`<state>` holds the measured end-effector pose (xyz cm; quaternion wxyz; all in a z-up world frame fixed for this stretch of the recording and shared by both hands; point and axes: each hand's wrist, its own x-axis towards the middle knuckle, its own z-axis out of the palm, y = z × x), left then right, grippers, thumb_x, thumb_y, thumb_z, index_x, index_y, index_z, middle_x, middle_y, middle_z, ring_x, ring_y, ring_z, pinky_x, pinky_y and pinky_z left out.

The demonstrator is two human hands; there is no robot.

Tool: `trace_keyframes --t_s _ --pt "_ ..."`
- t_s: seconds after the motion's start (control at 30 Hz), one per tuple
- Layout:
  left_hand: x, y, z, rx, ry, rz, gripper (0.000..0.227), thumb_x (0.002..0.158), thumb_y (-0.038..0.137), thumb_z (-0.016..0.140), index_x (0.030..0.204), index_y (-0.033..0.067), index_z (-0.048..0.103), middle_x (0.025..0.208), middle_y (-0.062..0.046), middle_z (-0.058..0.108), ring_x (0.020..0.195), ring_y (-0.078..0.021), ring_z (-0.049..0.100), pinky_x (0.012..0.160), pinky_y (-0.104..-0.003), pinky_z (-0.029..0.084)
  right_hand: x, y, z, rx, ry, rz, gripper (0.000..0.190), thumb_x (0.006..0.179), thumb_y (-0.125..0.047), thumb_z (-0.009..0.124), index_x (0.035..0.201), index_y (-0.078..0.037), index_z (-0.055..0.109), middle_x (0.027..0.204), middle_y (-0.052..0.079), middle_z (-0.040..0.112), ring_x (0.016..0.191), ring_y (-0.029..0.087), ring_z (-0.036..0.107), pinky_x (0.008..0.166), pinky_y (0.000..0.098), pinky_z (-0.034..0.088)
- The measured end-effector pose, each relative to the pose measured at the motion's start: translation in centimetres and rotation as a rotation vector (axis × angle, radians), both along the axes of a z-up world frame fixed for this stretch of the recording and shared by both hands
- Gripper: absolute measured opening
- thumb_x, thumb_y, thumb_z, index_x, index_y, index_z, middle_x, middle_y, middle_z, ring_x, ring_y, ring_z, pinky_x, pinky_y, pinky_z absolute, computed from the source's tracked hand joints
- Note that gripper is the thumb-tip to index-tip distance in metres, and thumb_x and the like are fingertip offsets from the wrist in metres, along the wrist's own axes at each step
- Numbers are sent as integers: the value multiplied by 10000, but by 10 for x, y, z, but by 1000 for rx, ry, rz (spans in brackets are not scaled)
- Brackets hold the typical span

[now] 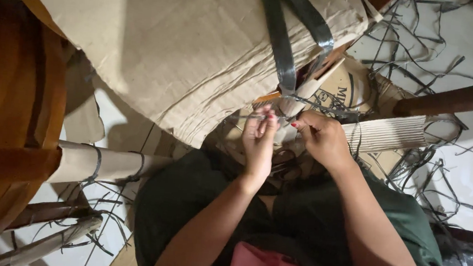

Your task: The person sits on the floor and uses scissors to cut a long strip of black tape into smaller pieces. They repeatedly measure, cut, and handle the tape, accumulating cut pieces on the floor.

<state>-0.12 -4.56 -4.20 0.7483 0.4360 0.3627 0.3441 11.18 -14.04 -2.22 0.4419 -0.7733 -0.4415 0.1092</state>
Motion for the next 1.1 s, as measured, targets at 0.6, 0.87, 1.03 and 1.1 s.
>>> trace_keyframes --t_s 0.6,0.87,1.03,1.1 --pt "33 30 11 951 112 -190 159 825 245 860 903 172 742 782 14 776 748 -200 763 710 -317 604 31 -36 86 94 245 259 111 896 -58 739 799 -19 703 778 142 759 678 279 705 697 432 553" --pt "45 46 -30 1283 81 -276 123 833 123 826 875 223 768 764 19 752 726 -205 738 716 -334 611 23 -26 65 336 200 305 85 892 -47 750 824 -19 707 780 139 729 667 320 698 654 422 555" --pt "41 44 -10 1378 -9 -270 132 831 15 766 869 141 763 860 -28 767 803 -220 753 741 -345 604 16 -20 65 395 167 187 69 896 -77 756 870 -16 739 897 147 761 740 296 723 715 401 575" --pt "36 42 7 1383 -27 -299 97 844 37 748 889 123 752 852 -58 747 809 -260 748 728 -376 597 14 -17 63 379 63 108 213 901 -181 773 1075 -59 764 1007 119 753 735 230 656 697 366 554"
